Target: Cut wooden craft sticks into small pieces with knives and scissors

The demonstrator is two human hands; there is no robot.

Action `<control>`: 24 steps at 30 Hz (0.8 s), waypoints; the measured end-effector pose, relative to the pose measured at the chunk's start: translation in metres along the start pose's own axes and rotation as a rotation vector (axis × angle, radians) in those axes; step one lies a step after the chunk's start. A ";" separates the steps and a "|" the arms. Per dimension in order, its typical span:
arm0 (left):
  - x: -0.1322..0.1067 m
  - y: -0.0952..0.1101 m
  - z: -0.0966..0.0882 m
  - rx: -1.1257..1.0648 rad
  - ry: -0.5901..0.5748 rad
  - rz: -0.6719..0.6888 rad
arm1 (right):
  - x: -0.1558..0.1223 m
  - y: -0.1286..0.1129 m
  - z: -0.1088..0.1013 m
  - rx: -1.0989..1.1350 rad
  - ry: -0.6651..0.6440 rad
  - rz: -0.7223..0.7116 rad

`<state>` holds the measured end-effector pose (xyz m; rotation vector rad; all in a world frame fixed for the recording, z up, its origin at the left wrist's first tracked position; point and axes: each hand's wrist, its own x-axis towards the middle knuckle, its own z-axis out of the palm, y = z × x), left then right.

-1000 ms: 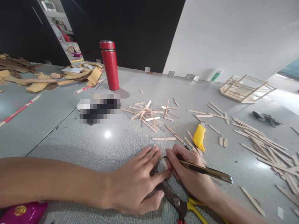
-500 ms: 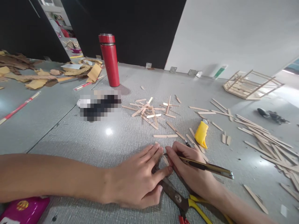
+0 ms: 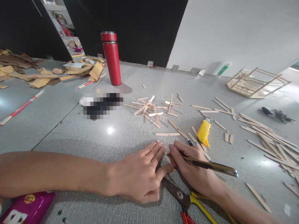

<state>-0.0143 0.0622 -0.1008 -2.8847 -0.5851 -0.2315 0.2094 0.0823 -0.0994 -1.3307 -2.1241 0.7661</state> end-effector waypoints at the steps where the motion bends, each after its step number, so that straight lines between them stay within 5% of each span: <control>1: 0.000 0.000 0.001 0.007 0.005 0.002 | 0.000 0.001 0.000 0.013 0.009 0.005; 24: 0.000 0.001 0.001 0.012 0.006 -0.009 | 0.006 0.004 -0.003 0.057 -0.035 0.009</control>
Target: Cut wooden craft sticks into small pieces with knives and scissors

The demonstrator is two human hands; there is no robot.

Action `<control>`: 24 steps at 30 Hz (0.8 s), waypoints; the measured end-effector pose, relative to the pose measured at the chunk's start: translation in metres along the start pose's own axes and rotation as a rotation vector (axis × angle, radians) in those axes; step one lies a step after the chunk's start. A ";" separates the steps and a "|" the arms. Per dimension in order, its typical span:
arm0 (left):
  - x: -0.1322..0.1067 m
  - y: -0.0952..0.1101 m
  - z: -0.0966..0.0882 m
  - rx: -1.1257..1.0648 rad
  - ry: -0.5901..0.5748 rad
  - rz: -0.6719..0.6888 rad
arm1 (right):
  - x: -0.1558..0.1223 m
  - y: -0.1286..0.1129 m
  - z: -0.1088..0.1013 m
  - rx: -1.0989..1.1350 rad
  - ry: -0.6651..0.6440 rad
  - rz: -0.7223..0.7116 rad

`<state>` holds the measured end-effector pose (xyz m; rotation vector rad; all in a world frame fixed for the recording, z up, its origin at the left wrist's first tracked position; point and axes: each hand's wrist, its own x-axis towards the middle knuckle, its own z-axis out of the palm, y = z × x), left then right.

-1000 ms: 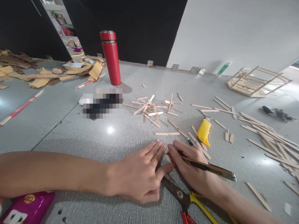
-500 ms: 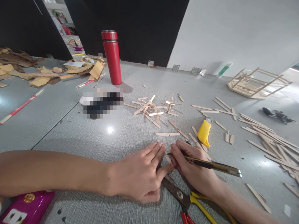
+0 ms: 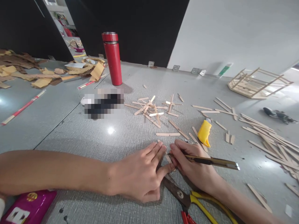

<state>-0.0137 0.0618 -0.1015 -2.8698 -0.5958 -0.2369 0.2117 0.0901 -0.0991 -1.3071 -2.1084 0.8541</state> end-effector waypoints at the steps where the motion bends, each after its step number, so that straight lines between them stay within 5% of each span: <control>1: 0.000 0.000 0.000 -0.003 0.003 0.000 | 0.000 0.000 -0.001 -0.002 -0.009 -0.006; 24: 0.003 0.000 -0.006 -0.036 -0.041 -0.015 | 0.004 -0.007 0.000 -0.010 -0.015 0.007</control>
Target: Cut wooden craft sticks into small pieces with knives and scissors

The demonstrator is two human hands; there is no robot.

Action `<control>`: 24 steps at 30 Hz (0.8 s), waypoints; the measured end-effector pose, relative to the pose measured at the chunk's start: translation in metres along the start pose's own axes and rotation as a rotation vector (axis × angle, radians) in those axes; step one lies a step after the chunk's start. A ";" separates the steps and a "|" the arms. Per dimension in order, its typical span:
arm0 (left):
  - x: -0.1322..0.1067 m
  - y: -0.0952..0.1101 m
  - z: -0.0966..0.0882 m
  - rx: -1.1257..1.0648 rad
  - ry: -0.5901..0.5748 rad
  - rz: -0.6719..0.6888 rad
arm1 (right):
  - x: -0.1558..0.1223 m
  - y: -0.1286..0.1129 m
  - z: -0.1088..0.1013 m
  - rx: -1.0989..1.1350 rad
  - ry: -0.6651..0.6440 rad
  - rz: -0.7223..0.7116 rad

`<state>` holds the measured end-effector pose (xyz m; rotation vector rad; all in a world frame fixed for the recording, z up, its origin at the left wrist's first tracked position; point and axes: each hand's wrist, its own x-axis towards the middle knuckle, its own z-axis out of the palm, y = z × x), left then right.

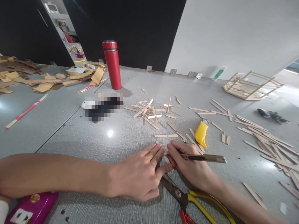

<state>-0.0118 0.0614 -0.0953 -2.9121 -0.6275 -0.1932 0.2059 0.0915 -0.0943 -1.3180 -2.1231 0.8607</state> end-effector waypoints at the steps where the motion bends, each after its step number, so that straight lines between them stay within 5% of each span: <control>1: 0.000 0.000 0.000 0.001 -0.001 -0.001 | 0.001 0.000 -0.001 0.014 -0.007 0.008; 24: -0.001 0.000 0.002 -0.007 -0.005 0.002 | 0.000 0.003 -0.001 0.074 -0.027 0.049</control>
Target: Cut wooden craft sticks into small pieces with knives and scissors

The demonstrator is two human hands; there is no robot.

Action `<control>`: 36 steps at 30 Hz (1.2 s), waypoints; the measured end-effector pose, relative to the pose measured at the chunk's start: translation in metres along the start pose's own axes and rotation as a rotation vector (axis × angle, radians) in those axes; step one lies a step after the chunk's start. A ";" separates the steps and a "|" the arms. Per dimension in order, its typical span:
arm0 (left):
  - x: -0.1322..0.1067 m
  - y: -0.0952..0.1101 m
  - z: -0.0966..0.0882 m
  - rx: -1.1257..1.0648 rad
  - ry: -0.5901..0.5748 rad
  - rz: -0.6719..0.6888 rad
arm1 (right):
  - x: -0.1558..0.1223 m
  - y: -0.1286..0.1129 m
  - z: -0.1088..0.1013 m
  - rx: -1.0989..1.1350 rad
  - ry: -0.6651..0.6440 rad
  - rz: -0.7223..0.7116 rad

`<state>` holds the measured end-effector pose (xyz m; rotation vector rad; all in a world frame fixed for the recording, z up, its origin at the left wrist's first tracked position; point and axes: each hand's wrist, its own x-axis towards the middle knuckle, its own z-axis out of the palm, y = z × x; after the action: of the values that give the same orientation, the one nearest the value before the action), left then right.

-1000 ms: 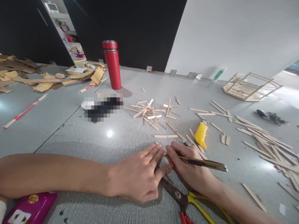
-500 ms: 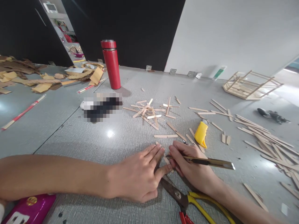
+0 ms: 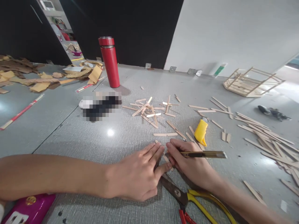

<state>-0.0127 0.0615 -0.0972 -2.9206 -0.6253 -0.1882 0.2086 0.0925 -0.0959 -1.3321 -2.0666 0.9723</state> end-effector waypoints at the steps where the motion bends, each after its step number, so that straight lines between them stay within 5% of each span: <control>1: 0.000 0.000 -0.001 0.001 -0.002 -0.001 | 0.001 0.000 -0.001 0.019 -0.015 0.016; 15: -0.002 0.001 0.005 -0.053 0.038 -0.006 | 0.001 0.011 -0.025 0.316 -0.333 0.123; 23: -0.004 -0.007 0.008 -0.330 0.044 -0.030 | 0.001 0.006 -0.022 0.403 -0.093 0.168; 28: -0.005 -0.012 0.007 -0.473 0.018 -0.056 | -0.001 0.001 -0.032 0.275 -0.050 0.088; 36: -0.005 -0.011 0.010 -0.489 0.065 -0.061 | -0.004 0.003 -0.016 0.347 -0.108 0.227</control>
<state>-0.0213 0.0707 -0.1061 -3.3398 -0.7498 -0.5079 0.2234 0.0938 -0.0883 -1.3687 -1.7395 1.4549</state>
